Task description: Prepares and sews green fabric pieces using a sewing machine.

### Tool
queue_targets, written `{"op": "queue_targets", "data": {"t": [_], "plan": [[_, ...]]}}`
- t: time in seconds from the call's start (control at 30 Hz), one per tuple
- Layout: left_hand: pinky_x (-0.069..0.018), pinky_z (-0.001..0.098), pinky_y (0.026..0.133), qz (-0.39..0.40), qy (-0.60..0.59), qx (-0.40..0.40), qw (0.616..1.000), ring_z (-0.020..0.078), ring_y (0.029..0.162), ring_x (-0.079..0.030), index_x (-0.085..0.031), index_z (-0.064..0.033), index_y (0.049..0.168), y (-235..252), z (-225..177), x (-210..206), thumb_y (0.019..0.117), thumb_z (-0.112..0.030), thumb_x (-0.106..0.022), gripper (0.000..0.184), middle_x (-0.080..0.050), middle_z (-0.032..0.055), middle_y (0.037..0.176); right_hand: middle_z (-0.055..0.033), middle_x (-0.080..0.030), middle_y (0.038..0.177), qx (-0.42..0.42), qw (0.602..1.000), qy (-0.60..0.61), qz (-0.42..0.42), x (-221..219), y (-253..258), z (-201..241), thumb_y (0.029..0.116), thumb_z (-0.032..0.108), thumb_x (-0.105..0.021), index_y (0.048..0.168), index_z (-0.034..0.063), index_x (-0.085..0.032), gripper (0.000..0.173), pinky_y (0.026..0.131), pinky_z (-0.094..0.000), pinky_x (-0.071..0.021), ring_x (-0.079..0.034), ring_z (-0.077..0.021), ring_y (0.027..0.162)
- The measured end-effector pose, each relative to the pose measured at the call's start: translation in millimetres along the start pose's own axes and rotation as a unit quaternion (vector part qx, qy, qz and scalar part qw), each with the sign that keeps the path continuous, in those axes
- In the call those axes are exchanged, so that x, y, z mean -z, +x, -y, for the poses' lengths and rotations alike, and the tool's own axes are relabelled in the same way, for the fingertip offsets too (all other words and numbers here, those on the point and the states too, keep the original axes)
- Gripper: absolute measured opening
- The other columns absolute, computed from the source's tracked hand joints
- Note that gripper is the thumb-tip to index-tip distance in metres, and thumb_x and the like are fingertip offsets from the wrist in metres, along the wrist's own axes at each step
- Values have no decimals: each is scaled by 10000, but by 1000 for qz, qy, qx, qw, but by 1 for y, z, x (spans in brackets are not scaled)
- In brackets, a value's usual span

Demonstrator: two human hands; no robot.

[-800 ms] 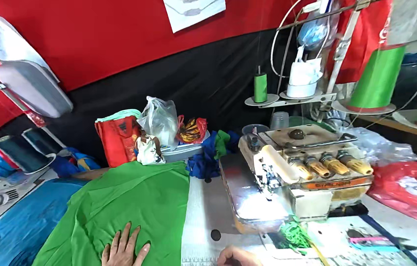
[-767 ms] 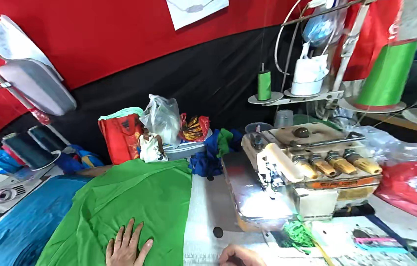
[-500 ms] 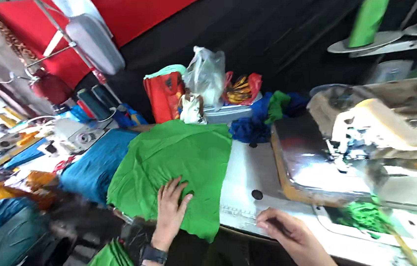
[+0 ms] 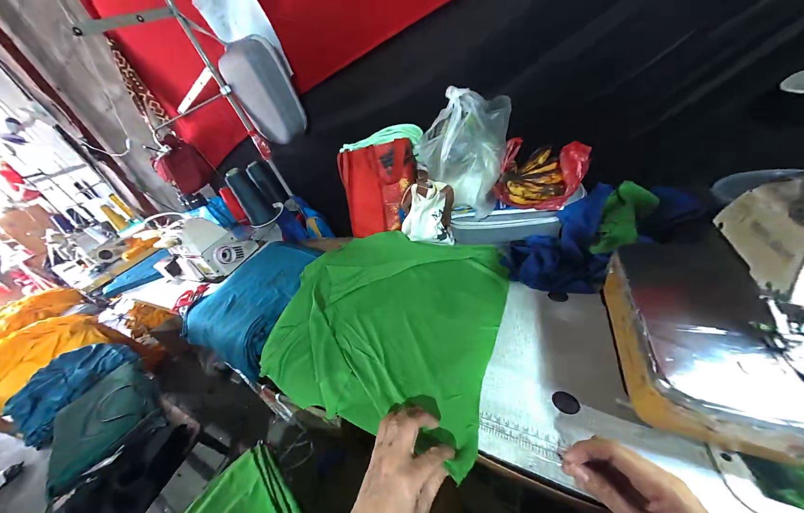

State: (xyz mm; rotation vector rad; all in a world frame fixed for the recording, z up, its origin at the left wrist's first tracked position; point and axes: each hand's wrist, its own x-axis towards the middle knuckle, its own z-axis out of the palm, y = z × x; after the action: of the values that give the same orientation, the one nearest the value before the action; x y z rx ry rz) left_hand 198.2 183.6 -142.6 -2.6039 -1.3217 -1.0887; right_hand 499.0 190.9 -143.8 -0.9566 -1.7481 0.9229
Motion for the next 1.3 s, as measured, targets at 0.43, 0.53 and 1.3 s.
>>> {"op": "queue_targets", "data": {"t": [0.43,0.53,1.3], "plan": [[-537,218,941,-50,-292,150,943,56,1060,-651,-773,20,972,11,-2,15,925,-72,-641,168,-716,85,1062,-170,-656,1289,137,982,-128,-34,-60,40,11,906,164,-702,1208,74,-709,315,953,-399,-572,-655,-266,1174],[-553,232,924,-70,-328,160,929,68,1027,-661,-756,-28,903,11,-1,9,797,-10,-734,110,-716,38,1007,-171,-607,1386,141,983,-116,-27,-78,49,8,866,169,-759,1242,94,-700,388,1001,-494,-544,-611,-327,1255],[-472,110,892,-179,-124,-32,976,-67,975,-582,-684,-113,973,25,-83,127,1058,-301,-551,245,-628,-47,971,-121,-701,1264,112,969,-169,-145,-70,87,0,812,-104,-632,1026,108,-803,347,1030,-725,-383,-623,-378,1232]]}}
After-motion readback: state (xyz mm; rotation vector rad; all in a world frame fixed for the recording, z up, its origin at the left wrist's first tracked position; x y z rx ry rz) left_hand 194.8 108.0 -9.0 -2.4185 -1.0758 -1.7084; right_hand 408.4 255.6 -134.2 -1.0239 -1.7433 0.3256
